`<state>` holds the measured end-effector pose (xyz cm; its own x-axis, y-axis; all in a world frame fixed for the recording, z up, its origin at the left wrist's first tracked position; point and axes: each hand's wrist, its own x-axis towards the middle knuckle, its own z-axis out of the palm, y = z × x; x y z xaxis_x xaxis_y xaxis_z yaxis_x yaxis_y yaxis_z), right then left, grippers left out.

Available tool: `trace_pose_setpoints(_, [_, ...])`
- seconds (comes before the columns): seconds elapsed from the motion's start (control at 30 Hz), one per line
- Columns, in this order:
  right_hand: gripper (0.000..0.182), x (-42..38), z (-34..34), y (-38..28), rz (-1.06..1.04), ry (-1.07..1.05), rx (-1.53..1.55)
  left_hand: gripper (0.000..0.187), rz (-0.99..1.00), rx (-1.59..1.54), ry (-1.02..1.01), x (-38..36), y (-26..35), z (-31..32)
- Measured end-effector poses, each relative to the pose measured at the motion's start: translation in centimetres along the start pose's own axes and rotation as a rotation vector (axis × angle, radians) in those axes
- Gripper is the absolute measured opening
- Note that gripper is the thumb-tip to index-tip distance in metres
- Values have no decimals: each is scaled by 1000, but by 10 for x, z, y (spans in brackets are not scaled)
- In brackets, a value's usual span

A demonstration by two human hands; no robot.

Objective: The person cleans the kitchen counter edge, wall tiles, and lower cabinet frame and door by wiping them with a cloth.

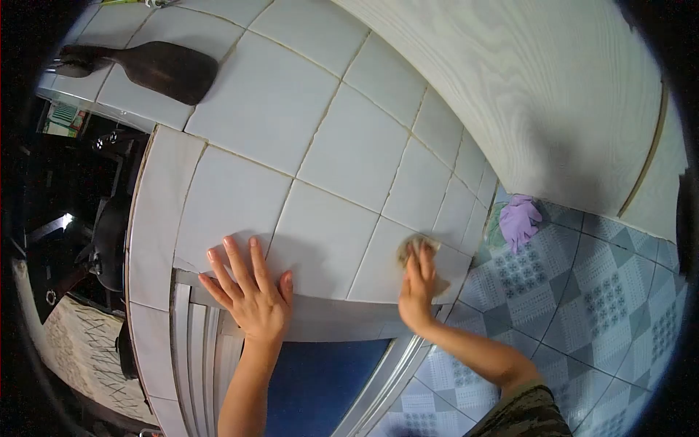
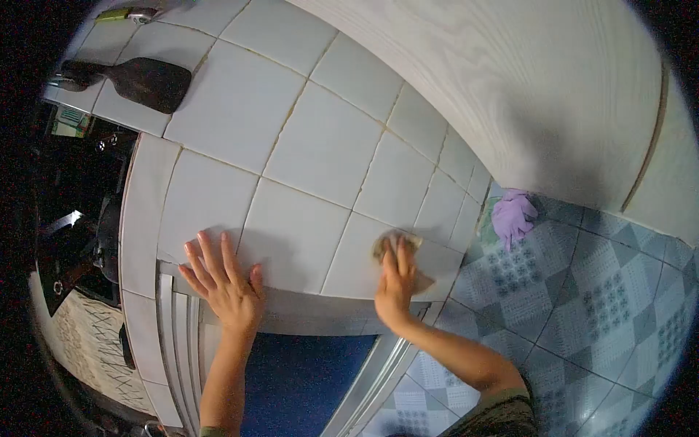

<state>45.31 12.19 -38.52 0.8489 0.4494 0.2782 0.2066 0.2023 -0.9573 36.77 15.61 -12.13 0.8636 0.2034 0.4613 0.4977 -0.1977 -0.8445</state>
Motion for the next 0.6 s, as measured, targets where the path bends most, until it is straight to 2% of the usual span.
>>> trace_pose_setpoints(0.17, [61, 1, -11, 3, -45, -91, 58, 58, -6, -4, -34, 1, 0, -2])
trace_pose_setpoints(0.23, [56, 14, -6, 19, -148, -24, 11, 59, -3, -1, -16, 0, 0, -1])
trace_pose_setpoints(0.27, [50, 28, -2, 26, -111, 25, -13, 59, 0, 2, -28, -1, 0, 0])
trace_pose_setpoints(0.4, [50, 115, -5, 39, -16, 215, -47, 58, 4, 13, -1, 0, 0, 0])
trace_pose_setpoints(0.5, [52, 139, -7, 52, -11, 224, -110, 58, 11, 13, 17, 1, 1, 1])
trace_pose_setpoints(0.6, [56, 131, -11, 44, -39, 214, -159, 59, 3, 16, 24, 1, 1, 1])
